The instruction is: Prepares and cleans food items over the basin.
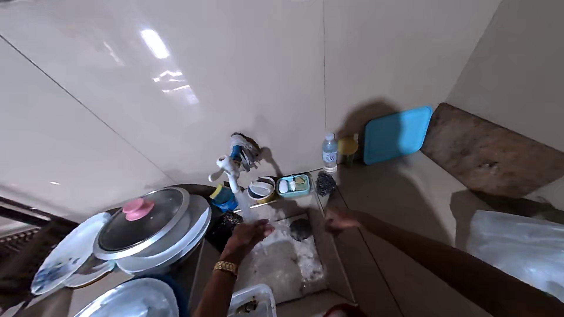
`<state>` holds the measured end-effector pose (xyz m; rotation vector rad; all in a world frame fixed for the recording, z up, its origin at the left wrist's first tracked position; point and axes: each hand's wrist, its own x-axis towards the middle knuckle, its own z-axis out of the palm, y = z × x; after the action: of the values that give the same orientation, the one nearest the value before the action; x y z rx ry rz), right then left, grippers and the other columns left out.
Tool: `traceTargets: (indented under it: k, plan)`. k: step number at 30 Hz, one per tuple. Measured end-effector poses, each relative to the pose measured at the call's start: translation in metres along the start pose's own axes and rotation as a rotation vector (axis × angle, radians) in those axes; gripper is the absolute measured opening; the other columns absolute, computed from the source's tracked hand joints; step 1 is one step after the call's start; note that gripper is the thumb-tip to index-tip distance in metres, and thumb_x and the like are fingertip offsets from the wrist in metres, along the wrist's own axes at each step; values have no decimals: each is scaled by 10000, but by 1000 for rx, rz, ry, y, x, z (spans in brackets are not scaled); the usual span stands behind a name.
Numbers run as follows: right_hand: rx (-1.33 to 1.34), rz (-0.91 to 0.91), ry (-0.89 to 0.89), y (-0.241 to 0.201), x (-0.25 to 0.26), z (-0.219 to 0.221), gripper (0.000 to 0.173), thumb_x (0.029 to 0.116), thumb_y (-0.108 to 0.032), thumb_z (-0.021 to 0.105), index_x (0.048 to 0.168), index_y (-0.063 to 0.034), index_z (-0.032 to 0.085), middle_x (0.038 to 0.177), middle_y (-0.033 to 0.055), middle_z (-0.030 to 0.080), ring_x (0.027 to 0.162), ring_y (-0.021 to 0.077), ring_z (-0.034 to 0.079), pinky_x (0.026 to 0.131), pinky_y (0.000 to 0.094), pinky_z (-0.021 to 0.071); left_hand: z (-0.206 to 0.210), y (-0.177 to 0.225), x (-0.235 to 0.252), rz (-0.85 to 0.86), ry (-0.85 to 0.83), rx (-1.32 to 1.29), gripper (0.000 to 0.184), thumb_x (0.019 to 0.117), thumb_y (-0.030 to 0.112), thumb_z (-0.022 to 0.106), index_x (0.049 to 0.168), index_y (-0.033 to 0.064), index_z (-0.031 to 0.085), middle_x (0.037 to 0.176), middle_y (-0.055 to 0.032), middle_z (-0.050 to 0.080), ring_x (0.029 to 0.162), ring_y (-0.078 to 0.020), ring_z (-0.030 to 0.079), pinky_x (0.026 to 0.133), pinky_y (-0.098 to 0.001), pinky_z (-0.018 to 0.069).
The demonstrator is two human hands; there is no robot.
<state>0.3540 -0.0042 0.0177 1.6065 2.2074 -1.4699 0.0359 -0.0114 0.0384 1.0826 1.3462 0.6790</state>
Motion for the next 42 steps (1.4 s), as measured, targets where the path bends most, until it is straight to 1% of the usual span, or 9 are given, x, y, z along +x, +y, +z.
traceTargets:
  k: [4,10,14,17,20,25,31,37,42]
  plan:
    - [-88,44,518,80,-44,-3,361,1067,-169,539,1321,75,621,1367,283,600,1279,430,575,1124,541,415,7,-3,5,-18,112,-172,198,1000,-61,539,1181,-118,596,916,-119,711,769,-133,688,747,-266,577]
    - [-164,662,1038,229,-104,29,880,1018,-620,463,1637,-48,210,1693,270,118,1563,493,67,1128,829,80,5,7,5,-114,75,-265,314,1031,-35,497,1339,-93,494,1001,-170,715,808,-182,728,738,-287,603]
    - [-337,541,1049,186,-72,71,821,1031,-582,421,1591,10,325,1646,311,242,1545,511,147,1129,830,81,0,9,7,-141,18,-285,320,1075,87,458,1367,-42,482,1069,-188,712,845,-233,740,736,-321,615]
    - [-271,490,629,70,-57,62,719,1080,-502,399,1628,-55,264,1694,222,192,1577,424,118,1212,714,83,1,10,12,-120,32,-311,309,1056,31,459,1349,-68,456,1062,-201,700,839,-236,734,738,-332,613]
    - [-334,87,672,68,19,109,760,1048,-583,357,1611,-73,333,1675,207,268,1571,431,141,1166,793,14,2,2,16,-114,83,-309,346,1031,-25,471,1368,-93,436,1081,-224,679,861,-254,725,777,-361,615]
    - [-180,-197,292,-5,51,114,696,1093,-541,271,1659,-145,195,1734,122,87,1599,353,-19,1170,772,-55,9,2,11,-119,206,-235,383,1035,-25,474,1403,-105,401,1145,-243,642,911,-236,700,832,-350,588]
    - [-301,253,627,54,-20,45,491,1088,-288,462,1523,-61,484,1643,209,335,1515,414,311,1198,627,271,6,3,9,-104,187,-315,351,1004,-76,477,1352,-116,448,1109,-235,659,868,-248,712,774,-350,603]
    - [-278,614,970,237,-70,-9,830,1064,-562,392,1628,8,182,1695,279,83,1569,481,42,1121,835,67,0,-1,9,-31,61,-352,291,1005,-54,489,1291,-104,506,1073,-206,708,890,-246,734,785,-341,615]
    - [-424,340,908,214,-11,4,702,1075,-512,374,1636,-103,273,1696,188,219,1575,425,131,1144,819,59,-6,1,13,-64,-21,-218,310,1050,-1,443,1340,-91,502,1104,-188,718,953,-225,727,853,-327,591]
